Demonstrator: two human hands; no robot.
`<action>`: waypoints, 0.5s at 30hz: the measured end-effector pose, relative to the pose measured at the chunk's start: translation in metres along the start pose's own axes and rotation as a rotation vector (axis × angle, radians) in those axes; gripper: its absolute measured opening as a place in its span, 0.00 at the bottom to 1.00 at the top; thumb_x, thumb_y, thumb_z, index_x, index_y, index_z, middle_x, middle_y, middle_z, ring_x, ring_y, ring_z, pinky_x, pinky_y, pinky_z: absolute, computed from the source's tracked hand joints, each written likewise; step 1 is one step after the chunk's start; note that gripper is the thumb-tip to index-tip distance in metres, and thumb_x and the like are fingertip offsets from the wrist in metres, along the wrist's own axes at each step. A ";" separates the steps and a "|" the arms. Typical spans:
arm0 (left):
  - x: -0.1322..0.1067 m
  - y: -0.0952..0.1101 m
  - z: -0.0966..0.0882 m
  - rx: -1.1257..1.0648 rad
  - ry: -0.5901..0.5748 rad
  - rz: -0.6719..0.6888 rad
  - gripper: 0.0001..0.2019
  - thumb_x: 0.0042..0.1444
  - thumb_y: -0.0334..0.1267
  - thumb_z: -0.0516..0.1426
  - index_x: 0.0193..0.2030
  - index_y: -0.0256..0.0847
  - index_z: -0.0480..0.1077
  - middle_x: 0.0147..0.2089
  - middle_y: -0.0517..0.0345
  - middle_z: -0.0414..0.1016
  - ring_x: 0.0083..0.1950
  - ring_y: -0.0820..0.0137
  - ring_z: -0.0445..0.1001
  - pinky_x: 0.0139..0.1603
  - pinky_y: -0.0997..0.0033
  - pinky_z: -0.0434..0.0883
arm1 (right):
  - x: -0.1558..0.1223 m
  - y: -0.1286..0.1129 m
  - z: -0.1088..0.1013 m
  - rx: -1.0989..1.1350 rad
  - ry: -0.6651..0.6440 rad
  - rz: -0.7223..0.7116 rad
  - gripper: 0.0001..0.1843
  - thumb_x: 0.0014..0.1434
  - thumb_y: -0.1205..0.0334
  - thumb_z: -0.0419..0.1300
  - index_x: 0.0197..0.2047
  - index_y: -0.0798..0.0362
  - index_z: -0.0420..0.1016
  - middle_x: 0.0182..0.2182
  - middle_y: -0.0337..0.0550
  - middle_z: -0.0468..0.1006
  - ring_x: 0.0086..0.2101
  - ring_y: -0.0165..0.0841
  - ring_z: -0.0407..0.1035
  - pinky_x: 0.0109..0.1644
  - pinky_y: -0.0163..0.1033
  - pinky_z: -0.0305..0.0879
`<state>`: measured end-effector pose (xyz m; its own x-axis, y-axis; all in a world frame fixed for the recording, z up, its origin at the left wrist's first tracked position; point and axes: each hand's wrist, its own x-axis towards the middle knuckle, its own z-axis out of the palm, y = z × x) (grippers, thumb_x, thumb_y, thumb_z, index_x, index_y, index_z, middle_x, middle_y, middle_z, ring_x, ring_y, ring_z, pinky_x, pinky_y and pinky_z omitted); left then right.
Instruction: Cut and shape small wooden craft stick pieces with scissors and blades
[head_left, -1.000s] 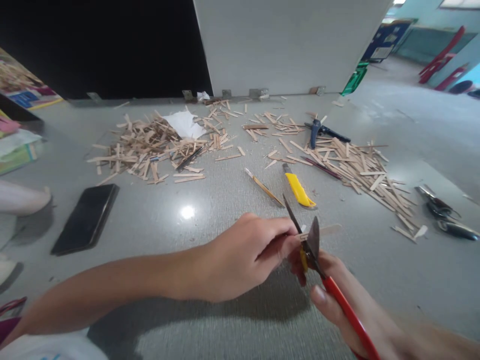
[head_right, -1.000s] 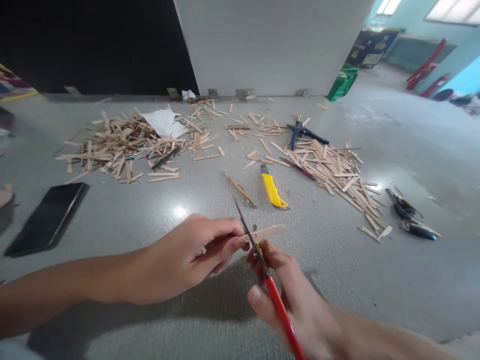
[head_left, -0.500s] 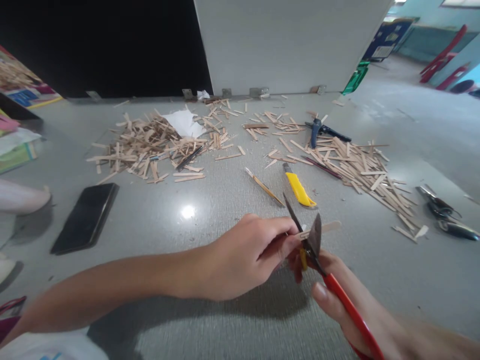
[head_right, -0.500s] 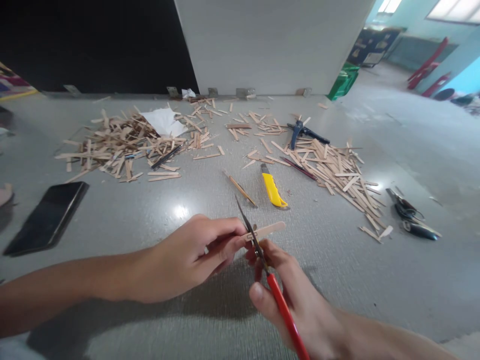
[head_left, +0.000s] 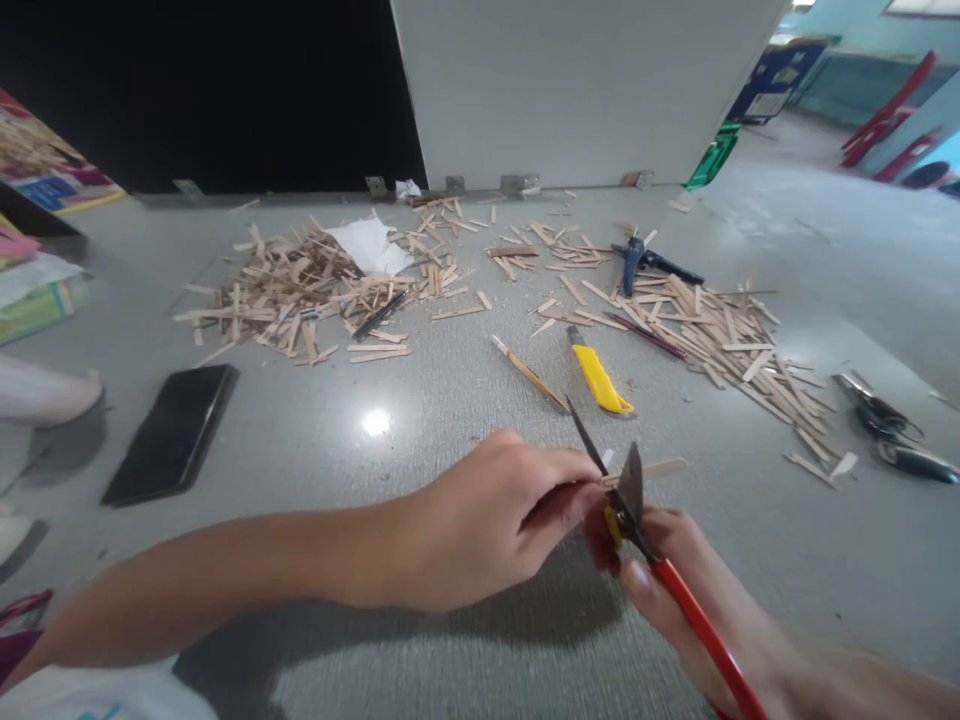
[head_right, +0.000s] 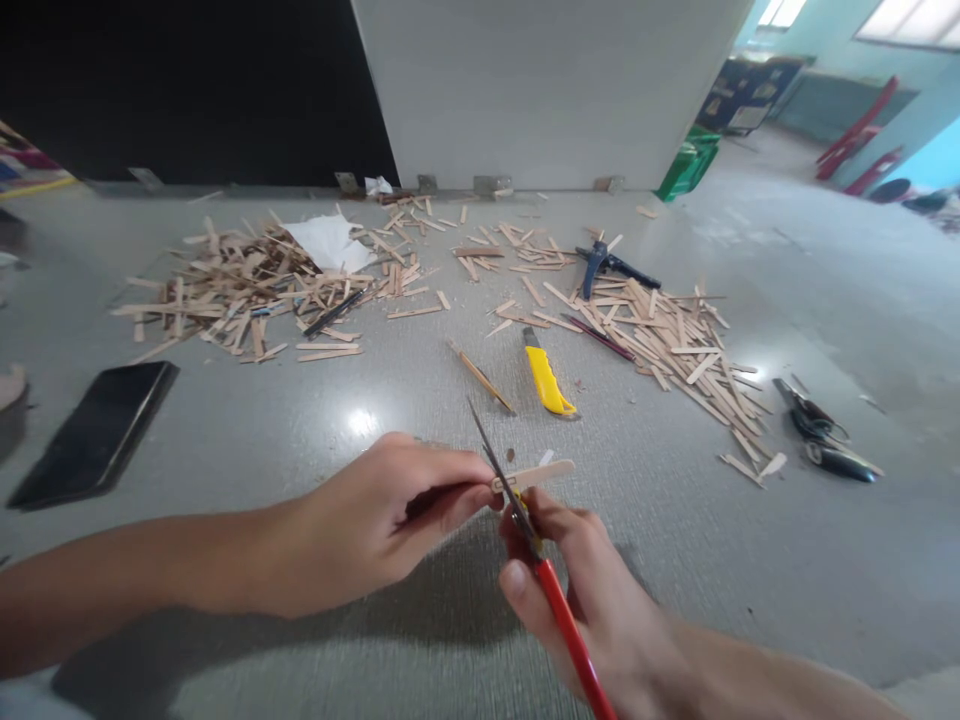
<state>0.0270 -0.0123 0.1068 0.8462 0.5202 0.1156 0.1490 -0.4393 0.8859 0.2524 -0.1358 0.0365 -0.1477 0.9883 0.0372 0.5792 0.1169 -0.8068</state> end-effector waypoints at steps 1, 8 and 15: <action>0.000 -0.001 0.000 0.006 0.000 0.004 0.13 0.73 0.26 0.55 0.35 0.38 0.70 0.24 0.72 0.56 0.24 0.79 0.52 0.27 0.79 0.55 | 0.002 -0.003 0.000 -0.007 0.008 -0.004 0.32 0.75 0.34 0.50 0.50 0.50 0.85 0.43 0.56 0.85 0.41 0.49 0.80 0.45 0.54 0.83; 0.000 -0.003 0.002 0.037 -0.021 0.035 0.11 0.72 0.25 0.55 0.36 0.37 0.70 0.27 0.69 0.62 0.26 0.79 0.56 0.30 0.80 0.56 | 0.015 -0.026 -0.002 -0.059 0.014 0.024 0.36 0.74 0.30 0.46 0.37 0.49 0.81 0.32 0.50 0.84 0.31 0.44 0.78 0.36 0.48 0.78; 0.002 -0.005 0.002 0.020 -0.033 0.021 0.10 0.69 0.22 0.56 0.38 0.36 0.72 0.28 0.69 0.64 0.27 0.79 0.57 0.31 0.80 0.58 | 0.019 -0.027 -0.002 -0.070 0.041 -0.029 0.31 0.77 0.36 0.48 0.34 0.49 0.79 0.27 0.44 0.81 0.27 0.39 0.74 0.32 0.44 0.74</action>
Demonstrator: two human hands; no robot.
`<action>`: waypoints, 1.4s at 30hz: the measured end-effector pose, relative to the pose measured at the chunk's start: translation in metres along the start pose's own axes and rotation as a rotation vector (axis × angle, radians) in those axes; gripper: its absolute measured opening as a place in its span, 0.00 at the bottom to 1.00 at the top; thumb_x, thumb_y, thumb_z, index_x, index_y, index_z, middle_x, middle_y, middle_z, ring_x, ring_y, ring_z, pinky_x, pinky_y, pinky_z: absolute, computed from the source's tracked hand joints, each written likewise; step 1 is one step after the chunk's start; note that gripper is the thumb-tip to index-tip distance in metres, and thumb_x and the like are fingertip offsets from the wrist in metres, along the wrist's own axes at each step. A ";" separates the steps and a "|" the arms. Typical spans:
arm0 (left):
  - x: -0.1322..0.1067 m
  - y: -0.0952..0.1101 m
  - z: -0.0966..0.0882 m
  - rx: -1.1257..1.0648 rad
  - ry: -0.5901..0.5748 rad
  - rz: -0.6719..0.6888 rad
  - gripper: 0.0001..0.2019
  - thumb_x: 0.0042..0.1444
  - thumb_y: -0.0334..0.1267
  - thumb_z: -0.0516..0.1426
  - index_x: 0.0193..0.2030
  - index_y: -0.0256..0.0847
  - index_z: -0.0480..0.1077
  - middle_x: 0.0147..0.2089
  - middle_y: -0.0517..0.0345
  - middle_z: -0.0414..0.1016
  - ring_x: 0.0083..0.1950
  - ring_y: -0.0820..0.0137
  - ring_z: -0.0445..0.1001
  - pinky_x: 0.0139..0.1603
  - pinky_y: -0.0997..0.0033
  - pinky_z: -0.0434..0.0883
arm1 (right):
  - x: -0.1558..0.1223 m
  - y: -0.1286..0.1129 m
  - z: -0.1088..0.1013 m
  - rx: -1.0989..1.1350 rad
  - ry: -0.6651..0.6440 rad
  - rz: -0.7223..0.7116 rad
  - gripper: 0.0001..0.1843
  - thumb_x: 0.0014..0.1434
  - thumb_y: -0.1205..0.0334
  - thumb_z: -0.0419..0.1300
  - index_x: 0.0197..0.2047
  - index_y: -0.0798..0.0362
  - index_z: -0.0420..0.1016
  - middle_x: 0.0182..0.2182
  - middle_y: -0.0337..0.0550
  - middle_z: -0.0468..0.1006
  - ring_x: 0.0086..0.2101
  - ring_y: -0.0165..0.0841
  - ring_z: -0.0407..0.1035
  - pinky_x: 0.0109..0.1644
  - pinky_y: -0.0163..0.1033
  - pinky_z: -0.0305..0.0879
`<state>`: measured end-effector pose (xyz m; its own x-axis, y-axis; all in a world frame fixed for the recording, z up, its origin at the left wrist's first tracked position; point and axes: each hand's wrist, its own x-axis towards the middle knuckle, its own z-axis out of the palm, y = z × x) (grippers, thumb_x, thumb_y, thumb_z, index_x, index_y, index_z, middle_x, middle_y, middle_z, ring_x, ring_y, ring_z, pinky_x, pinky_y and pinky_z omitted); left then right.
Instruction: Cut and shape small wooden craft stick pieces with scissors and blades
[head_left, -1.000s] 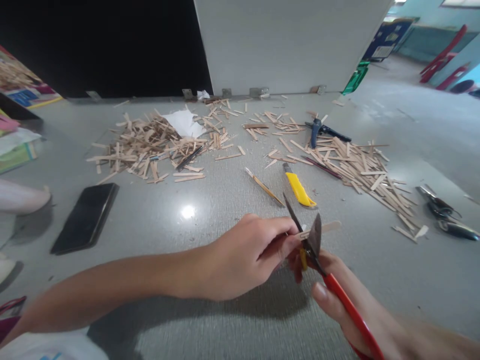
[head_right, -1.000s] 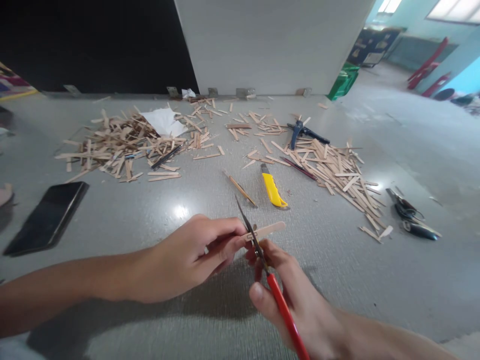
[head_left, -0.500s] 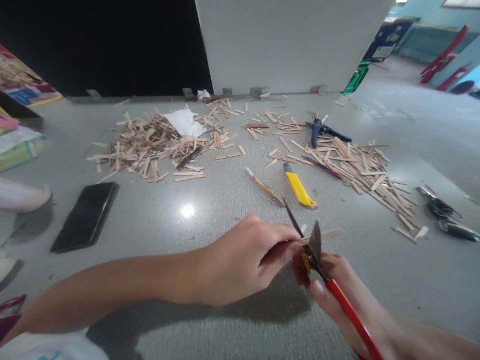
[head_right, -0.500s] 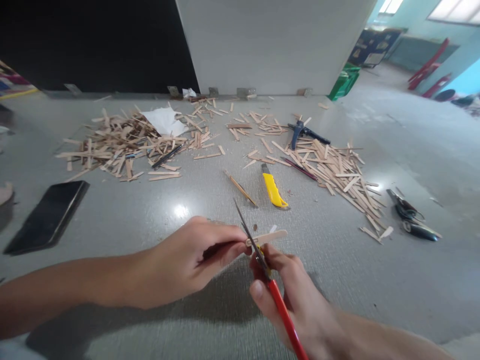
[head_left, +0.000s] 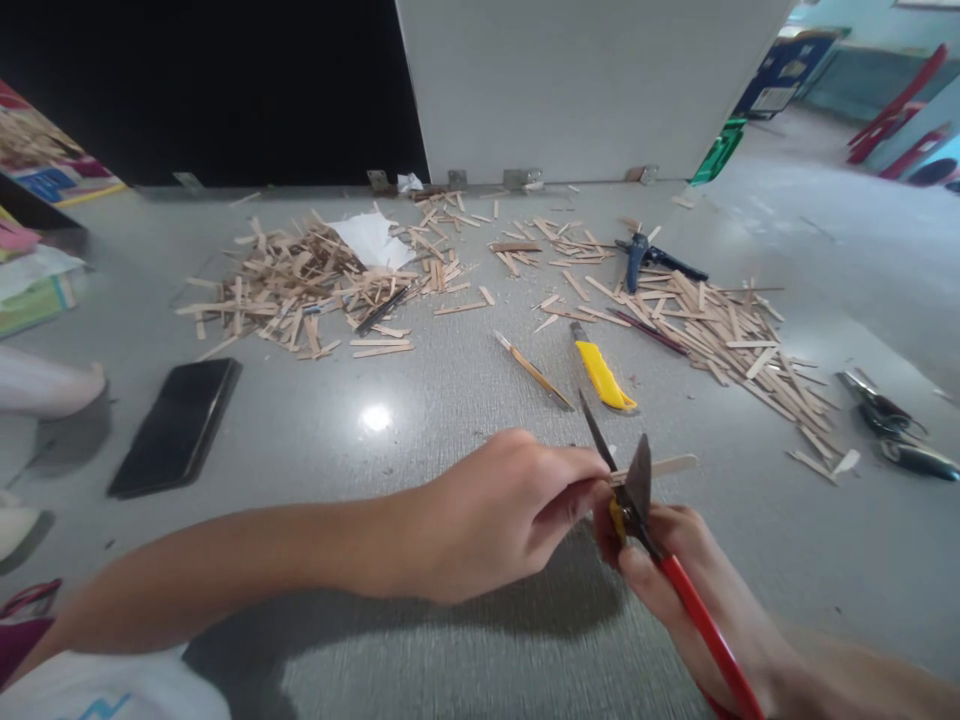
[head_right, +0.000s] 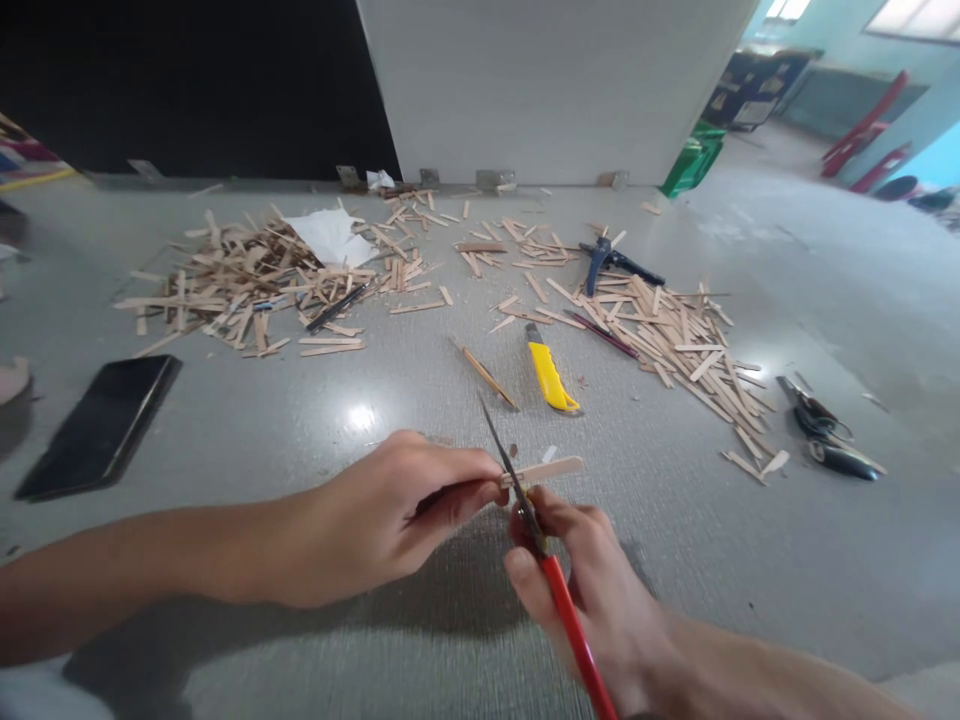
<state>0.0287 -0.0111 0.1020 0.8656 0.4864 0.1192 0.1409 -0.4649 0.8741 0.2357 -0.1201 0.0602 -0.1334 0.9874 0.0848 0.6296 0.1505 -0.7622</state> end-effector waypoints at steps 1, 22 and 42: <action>0.000 0.000 0.000 0.010 0.004 0.003 0.10 0.70 0.22 0.55 0.38 0.36 0.72 0.28 0.68 0.65 0.27 0.79 0.57 0.31 0.80 0.58 | 0.000 0.001 0.000 -0.006 0.004 0.004 0.31 0.77 0.37 0.49 0.34 0.49 0.78 0.26 0.44 0.80 0.27 0.39 0.73 0.32 0.44 0.74; 0.001 0.001 0.000 0.017 0.044 -0.041 0.10 0.72 0.27 0.55 0.39 0.36 0.74 0.24 0.70 0.62 0.23 0.79 0.56 0.27 0.78 0.57 | 0.001 0.000 0.002 0.215 -0.130 0.214 0.26 0.73 0.40 0.52 0.27 0.47 0.62 0.20 0.32 0.60 0.22 0.30 0.55 0.25 0.37 0.56; 0.005 0.005 0.000 -0.071 0.042 -0.136 0.12 0.74 0.32 0.53 0.38 0.36 0.74 0.22 0.71 0.58 0.22 0.78 0.55 0.26 0.76 0.56 | 0.003 0.003 0.001 0.328 -0.167 0.233 0.28 0.73 0.38 0.53 0.27 0.46 0.58 0.20 0.30 0.55 0.21 0.28 0.49 0.21 0.35 0.48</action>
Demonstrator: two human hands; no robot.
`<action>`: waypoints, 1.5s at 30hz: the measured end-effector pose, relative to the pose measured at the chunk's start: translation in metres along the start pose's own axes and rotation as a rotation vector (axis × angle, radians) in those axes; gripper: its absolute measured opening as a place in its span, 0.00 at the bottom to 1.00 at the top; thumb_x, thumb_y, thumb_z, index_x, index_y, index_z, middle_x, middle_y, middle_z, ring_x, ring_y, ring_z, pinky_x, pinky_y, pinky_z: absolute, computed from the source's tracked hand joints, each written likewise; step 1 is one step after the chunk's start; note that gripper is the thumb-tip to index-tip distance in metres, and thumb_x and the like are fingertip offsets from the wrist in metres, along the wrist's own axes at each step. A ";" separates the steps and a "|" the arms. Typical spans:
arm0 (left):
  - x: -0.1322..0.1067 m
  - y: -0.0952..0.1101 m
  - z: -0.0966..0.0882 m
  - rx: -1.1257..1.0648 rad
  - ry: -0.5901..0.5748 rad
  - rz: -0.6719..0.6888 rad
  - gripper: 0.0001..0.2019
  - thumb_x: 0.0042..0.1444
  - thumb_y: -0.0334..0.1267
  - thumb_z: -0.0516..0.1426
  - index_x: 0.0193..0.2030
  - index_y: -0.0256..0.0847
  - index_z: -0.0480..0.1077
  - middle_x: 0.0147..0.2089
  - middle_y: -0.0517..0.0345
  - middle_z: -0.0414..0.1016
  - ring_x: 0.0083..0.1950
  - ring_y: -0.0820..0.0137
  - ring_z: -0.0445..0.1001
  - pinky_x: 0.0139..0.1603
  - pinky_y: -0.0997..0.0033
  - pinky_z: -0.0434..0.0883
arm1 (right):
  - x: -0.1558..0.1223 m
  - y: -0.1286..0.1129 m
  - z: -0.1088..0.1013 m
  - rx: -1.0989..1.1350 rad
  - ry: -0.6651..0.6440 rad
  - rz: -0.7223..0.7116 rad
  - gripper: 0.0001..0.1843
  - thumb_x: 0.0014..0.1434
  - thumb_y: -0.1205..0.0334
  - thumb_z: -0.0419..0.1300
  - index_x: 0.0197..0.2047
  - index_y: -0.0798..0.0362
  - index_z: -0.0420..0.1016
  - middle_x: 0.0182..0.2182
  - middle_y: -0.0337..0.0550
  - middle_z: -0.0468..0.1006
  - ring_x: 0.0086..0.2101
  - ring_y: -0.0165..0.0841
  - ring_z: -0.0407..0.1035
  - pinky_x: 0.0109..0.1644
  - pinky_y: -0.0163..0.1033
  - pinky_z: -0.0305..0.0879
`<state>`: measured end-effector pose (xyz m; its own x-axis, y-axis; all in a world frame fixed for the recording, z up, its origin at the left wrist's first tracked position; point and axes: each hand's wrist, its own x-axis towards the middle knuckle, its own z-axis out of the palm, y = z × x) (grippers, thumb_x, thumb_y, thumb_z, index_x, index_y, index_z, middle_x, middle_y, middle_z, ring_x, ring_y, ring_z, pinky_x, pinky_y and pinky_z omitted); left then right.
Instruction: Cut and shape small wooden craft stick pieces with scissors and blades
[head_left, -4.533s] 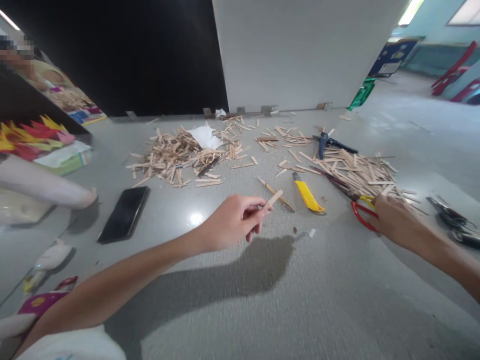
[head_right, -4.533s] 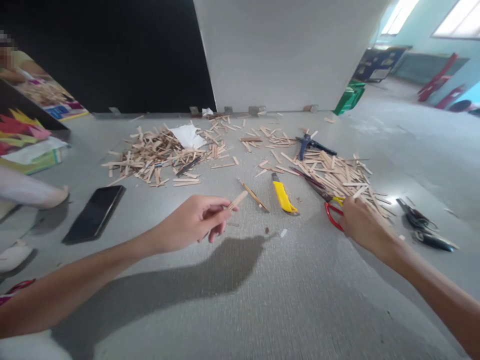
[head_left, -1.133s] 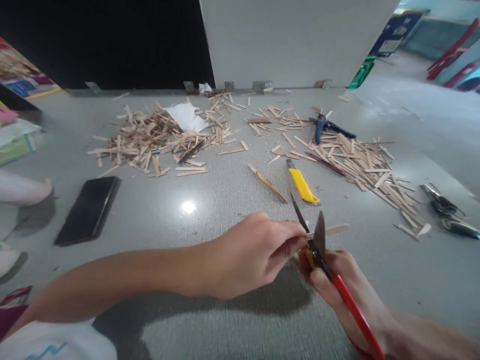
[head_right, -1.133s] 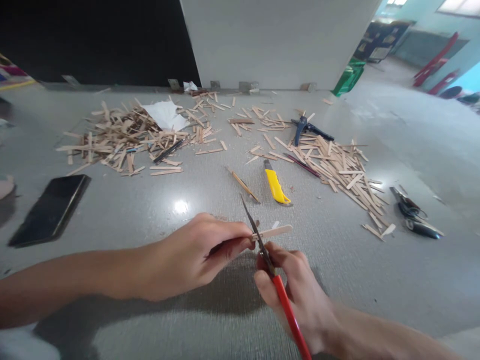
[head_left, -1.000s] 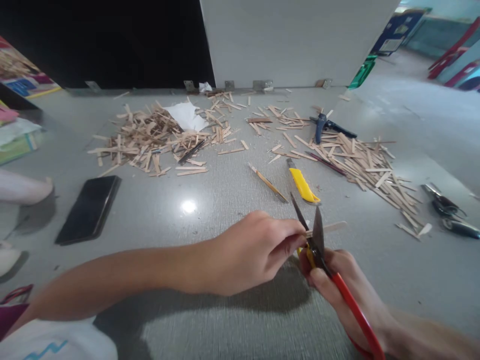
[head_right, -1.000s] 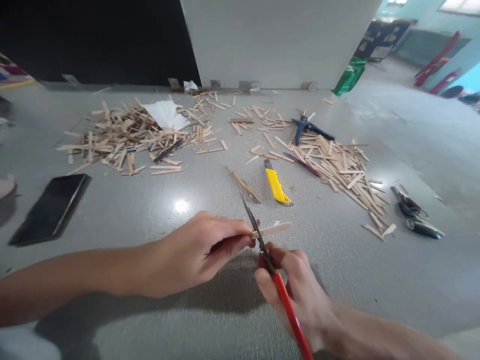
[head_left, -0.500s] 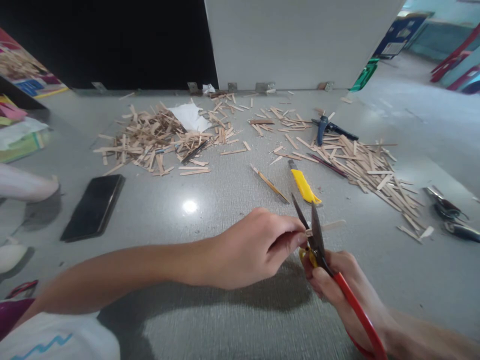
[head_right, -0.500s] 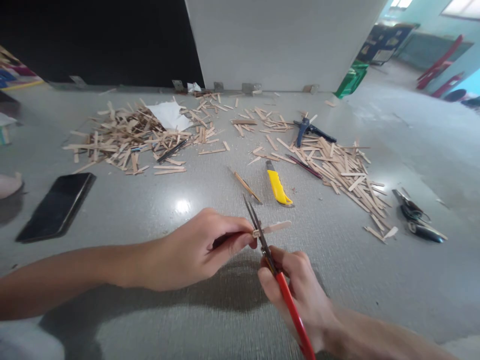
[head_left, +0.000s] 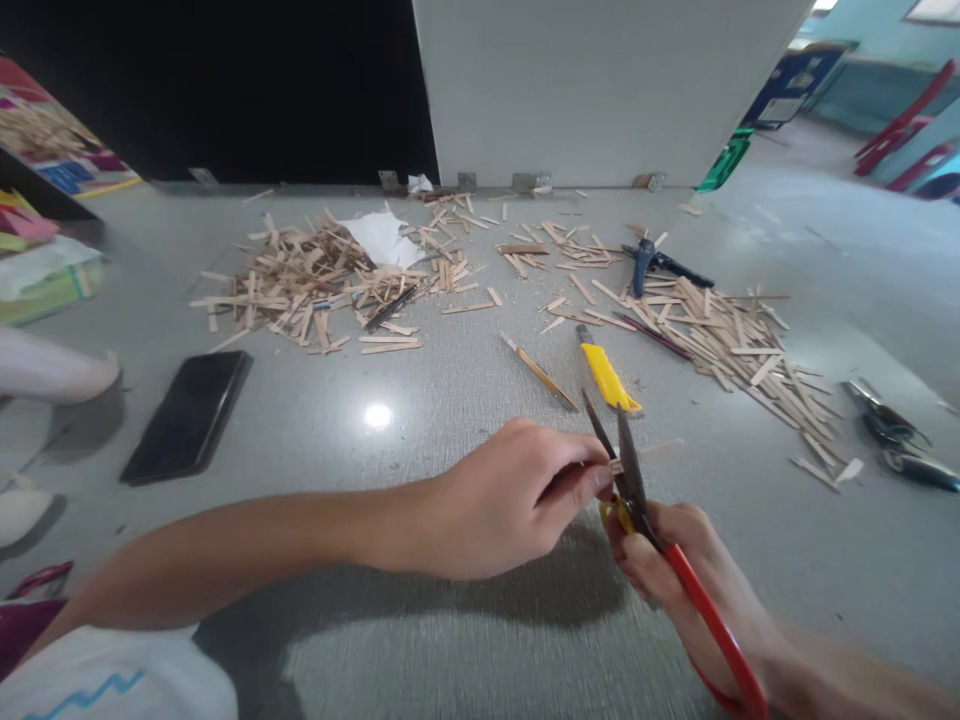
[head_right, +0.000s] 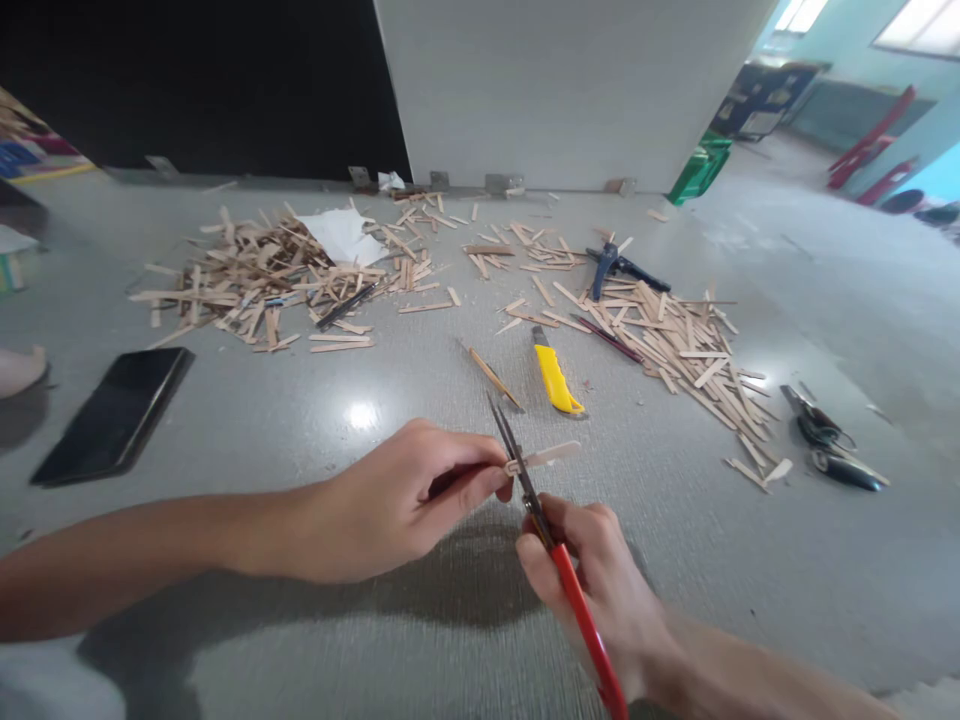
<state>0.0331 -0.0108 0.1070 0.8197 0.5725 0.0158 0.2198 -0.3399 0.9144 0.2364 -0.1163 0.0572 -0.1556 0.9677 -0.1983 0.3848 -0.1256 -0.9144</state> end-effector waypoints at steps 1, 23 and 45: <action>0.000 0.000 0.000 -0.004 0.003 0.002 0.12 0.74 0.31 0.53 0.38 0.36 0.74 0.22 0.71 0.58 0.22 0.78 0.55 0.26 0.76 0.57 | 0.000 -0.001 0.000 -0.007 0.002 -0.004 0.28 0.72 0.38 0.54 0.27 0.46 0.58 0.20 0.30 0.55 0.21 0.28 0.49 0.22 0.35 0.48; 0.000 -0.001 0.002 -0.065 0.087 -0.031 0.16 0.75 0.37 0.52 0.35 0.37 0.73 0.25 0.67 0.63 0.25 0.78 0.57 0.24 0.78 0.56 | -0.003 -0.002 -0.010 -0.048 -0.010 -0.177 0.35 0.71 0.26 0.51 0.37 0.50 0.75 0.30 0.42 0.74 0.29 0.36 0.65 0.31 0.39 0.69; 0.000 -0.004 0.004 -0.027 0.047 0.022 0.14 0.74 0.34 0.54 0.36 0.36 0.75 0.26 0.67 0.66 0.26 0.77 0.59 0.28 0.77 0.60 | -0.002 -0.003 -0.007 -0.109 0.022 -0.117 0.33 0.72 0.29 0.51 0.36 0.50 0.76 0.25 0.43 0.75 0.25 0.36 0.65 0.27 0.41 0.68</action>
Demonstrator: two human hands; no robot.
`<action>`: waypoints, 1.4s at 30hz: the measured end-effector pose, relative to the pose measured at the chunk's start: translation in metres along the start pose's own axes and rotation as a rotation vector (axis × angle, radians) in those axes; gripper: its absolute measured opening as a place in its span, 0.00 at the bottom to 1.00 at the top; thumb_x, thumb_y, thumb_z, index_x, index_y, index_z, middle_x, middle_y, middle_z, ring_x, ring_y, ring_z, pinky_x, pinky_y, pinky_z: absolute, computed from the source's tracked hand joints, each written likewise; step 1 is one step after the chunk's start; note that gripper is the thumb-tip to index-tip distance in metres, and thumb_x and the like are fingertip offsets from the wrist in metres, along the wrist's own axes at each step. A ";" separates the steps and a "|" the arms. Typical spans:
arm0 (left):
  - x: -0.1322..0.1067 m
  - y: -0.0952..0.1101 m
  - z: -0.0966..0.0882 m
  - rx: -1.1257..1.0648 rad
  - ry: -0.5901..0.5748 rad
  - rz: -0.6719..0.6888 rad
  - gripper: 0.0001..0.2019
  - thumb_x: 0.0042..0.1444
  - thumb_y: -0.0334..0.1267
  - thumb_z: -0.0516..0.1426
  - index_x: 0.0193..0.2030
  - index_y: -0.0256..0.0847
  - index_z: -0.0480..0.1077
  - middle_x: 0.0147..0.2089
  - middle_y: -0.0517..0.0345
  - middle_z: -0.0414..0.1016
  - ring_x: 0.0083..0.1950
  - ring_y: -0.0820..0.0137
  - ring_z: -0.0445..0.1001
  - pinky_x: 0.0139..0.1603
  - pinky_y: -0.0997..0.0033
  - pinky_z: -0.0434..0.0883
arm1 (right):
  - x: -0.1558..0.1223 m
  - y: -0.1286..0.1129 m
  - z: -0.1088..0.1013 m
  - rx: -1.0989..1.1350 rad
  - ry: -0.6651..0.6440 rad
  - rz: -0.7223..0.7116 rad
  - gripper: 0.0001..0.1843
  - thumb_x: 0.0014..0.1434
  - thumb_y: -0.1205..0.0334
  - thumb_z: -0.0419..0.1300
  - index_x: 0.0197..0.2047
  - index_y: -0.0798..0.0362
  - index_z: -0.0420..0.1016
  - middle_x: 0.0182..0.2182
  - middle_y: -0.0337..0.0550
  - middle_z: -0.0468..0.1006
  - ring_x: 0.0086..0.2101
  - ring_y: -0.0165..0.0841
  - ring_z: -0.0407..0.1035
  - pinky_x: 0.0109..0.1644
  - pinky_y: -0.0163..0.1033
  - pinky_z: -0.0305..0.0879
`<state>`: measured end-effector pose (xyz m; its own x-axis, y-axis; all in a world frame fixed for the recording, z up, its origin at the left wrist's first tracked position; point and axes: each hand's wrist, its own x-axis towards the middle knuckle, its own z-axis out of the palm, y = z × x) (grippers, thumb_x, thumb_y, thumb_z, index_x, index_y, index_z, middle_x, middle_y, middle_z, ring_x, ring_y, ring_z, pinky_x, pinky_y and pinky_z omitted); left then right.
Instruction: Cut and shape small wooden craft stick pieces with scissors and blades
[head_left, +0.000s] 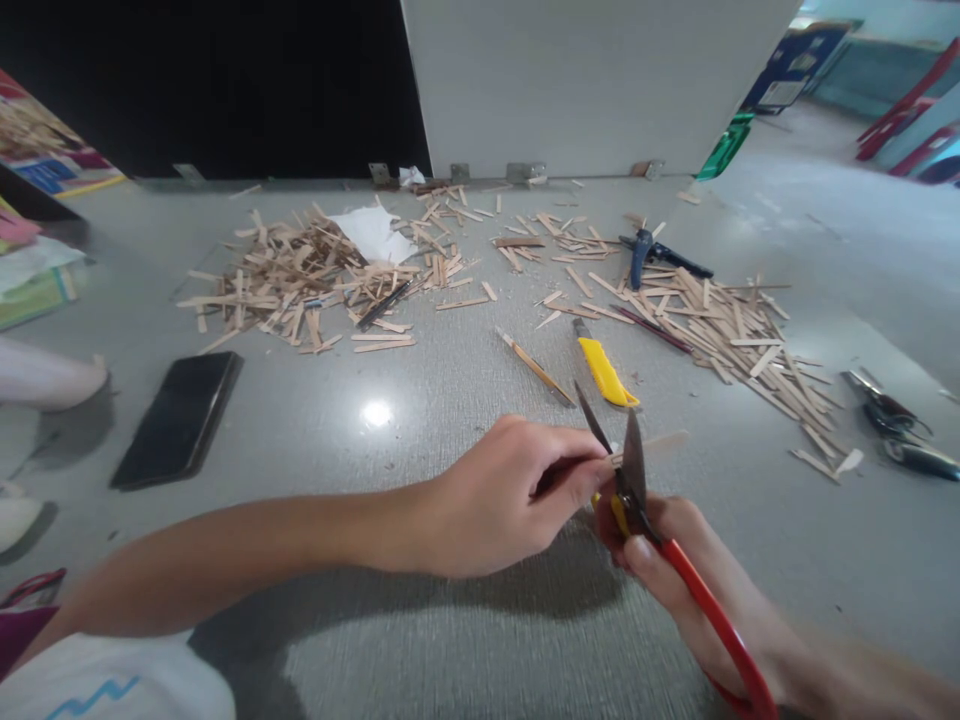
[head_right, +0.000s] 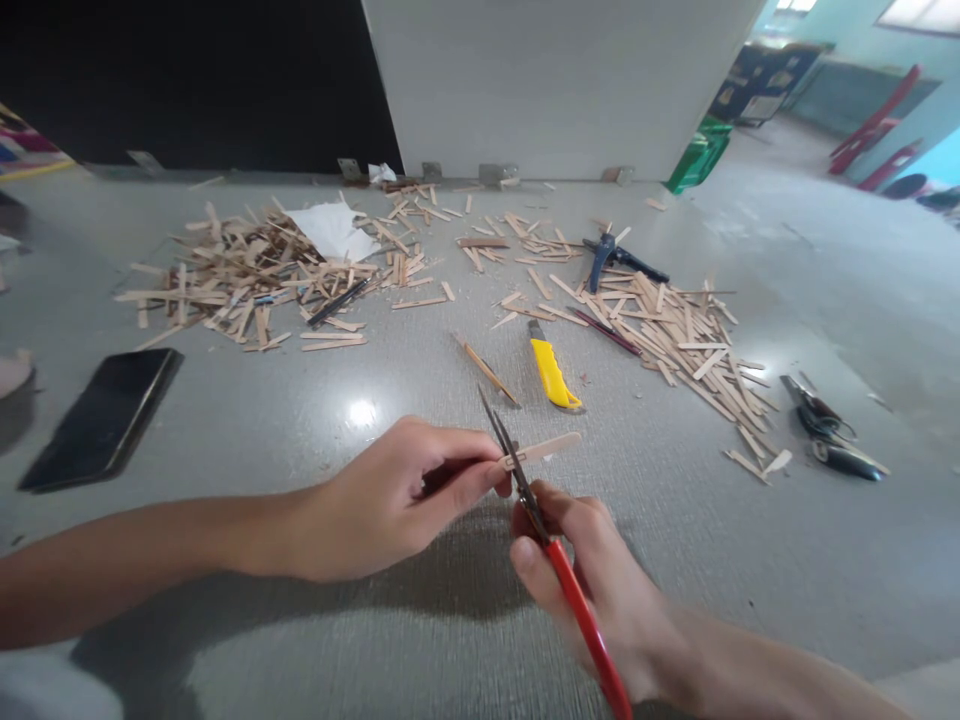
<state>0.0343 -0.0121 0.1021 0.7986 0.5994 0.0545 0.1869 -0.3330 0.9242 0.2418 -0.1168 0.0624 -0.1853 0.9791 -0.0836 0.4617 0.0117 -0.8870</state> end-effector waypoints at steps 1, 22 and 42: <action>0.000 0.000 -0.001 -0.011 -0.006 -0.006 0.14 0.74 0.34 0.54 0.36 0.36 0.75 0.26 0.67 0.65 0.26 0.77 0.59 0.28 0.77 0.59 | -0.001 0.001 0.000 -0.017 0.009 0.001 0.34 0.72 0.29 0.50 0.36 0.50 0.77 0.26 0.44 0.76 0.26 0.37 0.67 0.28 0.42 0.70; 0.003 -0.001 -0.006 -0.069 -0.057 -0.032 0.15 0.75 0.35 0.54 0.36 0.35 0.75 0.26 0.67 0.62 0.26 0.78 0.57 0.27 0.77 0.57 | -0.001 0.001 -0.001 -0.053 -0.001 -0.046 0.32 0.75 0.32 0.48 0.36 0.49 0.75 0.26 0.43 0.76 0.26 0.37 0.68 0.29 0.41 0.66; -0.001 -0.003 0.002 0.000 -0.024 0.030 0.13 0.73 0.33 0.55 0.37 0.37 0.75 0.26 0.67 0.66 0.25 0.78 0.59 0.27 0.77 0.58 | -0.002 -0.004 0.009 -0.047 0.069 0.039 0.31 0.73 0.33 0.52 0.27 0.47 0.69 0.19 0.36 0.66 0.20 0.32 0.58 0.25 0.40 0.62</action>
<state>0.0345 -0.0132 0.0986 0.8176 0.5712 0.0728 0.1626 -0.3504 0.9224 0.2321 -0.1209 0.0620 -0.1073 0.9906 -0.0851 0.5076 -0.0190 -0.8614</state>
